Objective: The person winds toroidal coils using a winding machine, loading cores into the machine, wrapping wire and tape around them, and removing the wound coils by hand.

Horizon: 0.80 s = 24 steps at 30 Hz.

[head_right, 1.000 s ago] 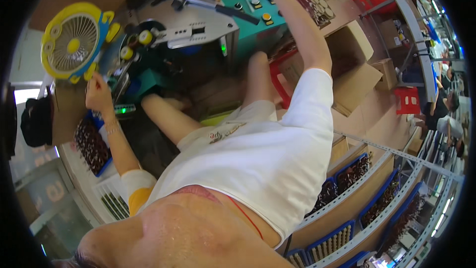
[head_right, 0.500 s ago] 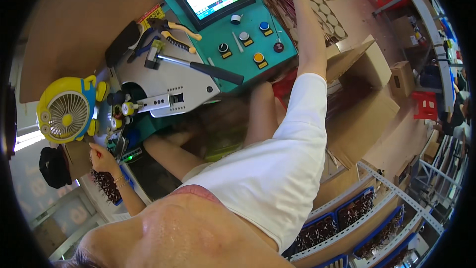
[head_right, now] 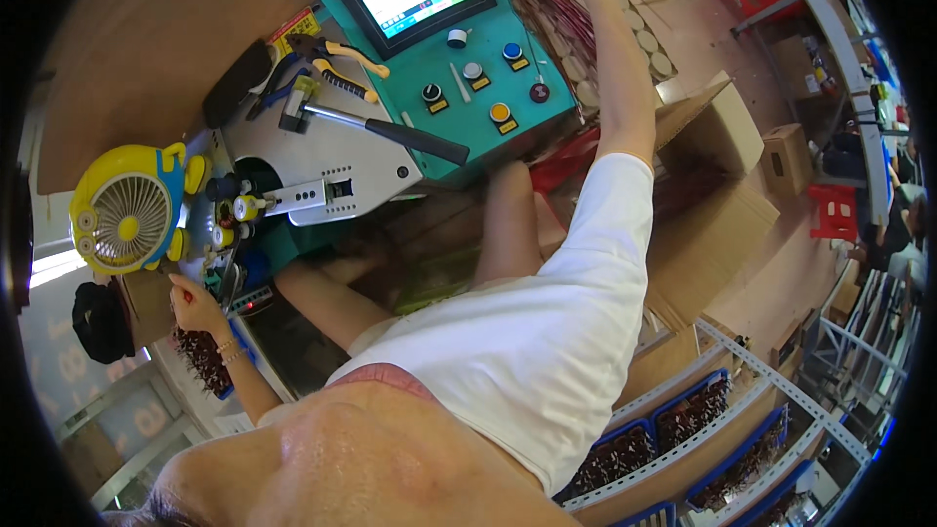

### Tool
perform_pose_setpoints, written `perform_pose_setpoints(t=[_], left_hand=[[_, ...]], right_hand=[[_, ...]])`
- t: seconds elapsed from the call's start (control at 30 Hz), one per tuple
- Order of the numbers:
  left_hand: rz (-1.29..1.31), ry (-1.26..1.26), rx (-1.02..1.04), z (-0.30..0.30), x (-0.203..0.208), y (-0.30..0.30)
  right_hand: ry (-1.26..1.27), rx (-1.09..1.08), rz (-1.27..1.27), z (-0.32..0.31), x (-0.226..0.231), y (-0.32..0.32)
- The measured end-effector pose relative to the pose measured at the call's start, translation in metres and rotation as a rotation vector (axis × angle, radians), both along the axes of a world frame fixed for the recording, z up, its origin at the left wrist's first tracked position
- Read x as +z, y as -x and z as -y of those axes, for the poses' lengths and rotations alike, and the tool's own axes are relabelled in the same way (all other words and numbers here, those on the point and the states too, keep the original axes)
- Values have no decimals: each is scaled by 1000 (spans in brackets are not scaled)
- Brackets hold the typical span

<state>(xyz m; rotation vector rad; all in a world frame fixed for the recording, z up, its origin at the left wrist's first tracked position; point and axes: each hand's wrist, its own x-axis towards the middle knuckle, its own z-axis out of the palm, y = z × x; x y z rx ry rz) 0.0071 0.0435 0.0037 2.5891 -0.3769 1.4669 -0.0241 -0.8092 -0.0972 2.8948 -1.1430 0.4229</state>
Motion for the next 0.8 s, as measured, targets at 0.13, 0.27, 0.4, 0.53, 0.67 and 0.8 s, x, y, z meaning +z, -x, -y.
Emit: perform_pose_setpoints(t=[0.13, 0.27, 0.4, 0.53, 0.67, 0.8], left_hand=[[22, -35, 99, -20, 8, 23], [45, -72, 88, -18, 13, 22], [45, -43, -11, -12, 4, 11], [33, -65, 67, -37, 6, 33], [24, -5, -92, -4, 8, 1], [-22, -12, 15, -29, 12, 31]], right_hand=[[-159, 147, -23, -77, 49, -5], [-100, 176, -51, -78, 29, 1], [-63, 178, 144, -52, 12, 24], [-125, 206, 112, -136, 36, 18], [-276, 4, 91, -95, 32, 66], [-207, 76, 126, -157, 33, 28]])
